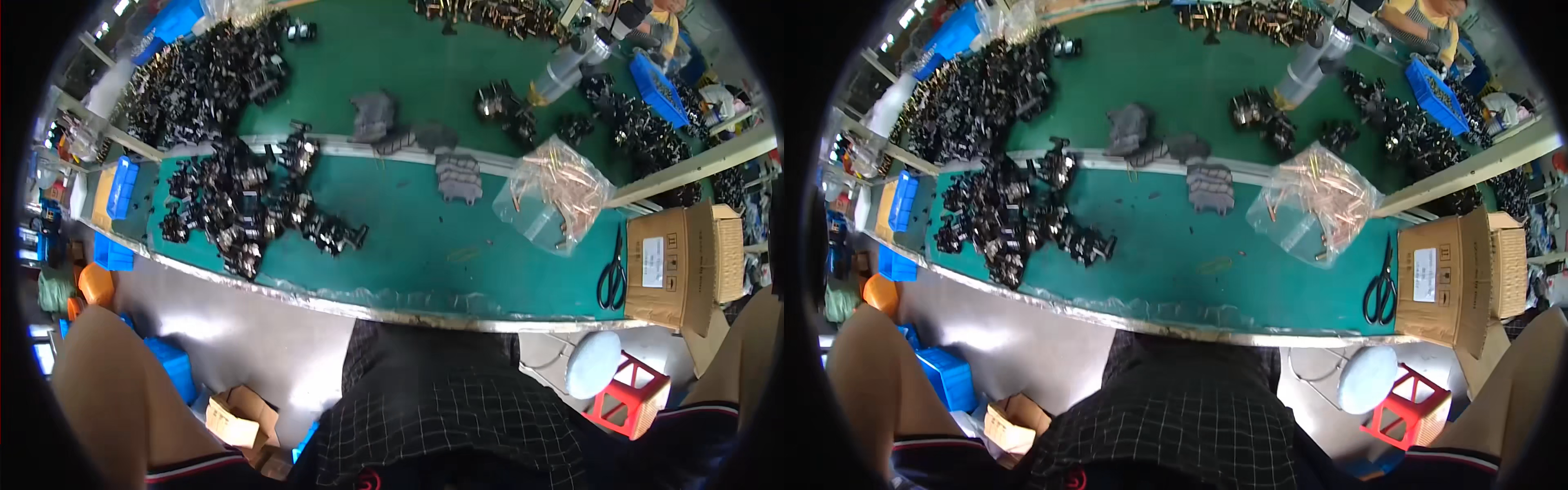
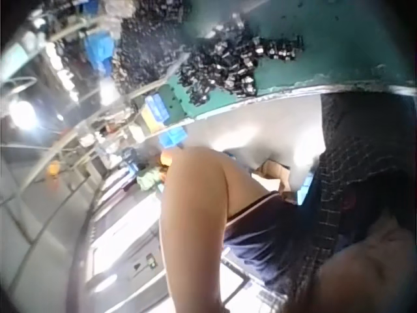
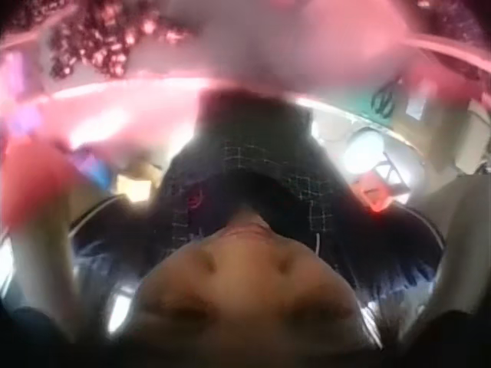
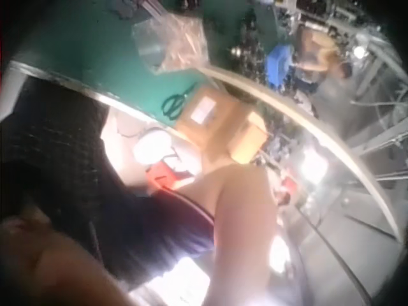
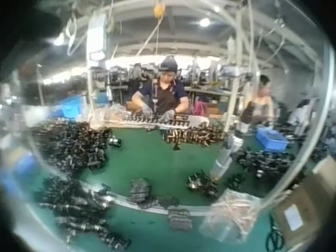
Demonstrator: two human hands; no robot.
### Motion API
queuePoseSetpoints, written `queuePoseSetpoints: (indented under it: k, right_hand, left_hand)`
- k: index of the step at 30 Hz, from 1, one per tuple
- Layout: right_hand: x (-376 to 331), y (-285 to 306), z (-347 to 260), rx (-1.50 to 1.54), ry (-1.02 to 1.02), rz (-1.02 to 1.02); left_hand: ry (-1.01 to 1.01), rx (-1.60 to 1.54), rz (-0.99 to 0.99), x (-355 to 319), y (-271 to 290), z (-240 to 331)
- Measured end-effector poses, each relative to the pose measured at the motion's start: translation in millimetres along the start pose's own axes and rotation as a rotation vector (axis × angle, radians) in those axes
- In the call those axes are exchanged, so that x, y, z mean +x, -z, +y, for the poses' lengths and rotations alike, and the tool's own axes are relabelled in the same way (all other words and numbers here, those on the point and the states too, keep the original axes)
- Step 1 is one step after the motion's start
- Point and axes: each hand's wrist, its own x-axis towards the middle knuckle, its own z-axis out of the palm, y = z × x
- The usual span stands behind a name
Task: Assembling mechanical components using an electric screwdriver and pins at a factory workstation.
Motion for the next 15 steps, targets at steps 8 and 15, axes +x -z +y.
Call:
queuePoseSetpoints:
  k: [8, 15]
  right_hand:
    - [7.1, 38.9, 28.3, -0.152, 0.003, -0.052]
    - [6.4, 2.7, 12.3, -0.353, 0.098, -0.293]
  left_hand:
    - [-0.061, 0.111, -0.018, -26.2, 83.2, -37.6]
    - [-0.166, 0.077, 0.162, -17.6, 85.9, -130.1]
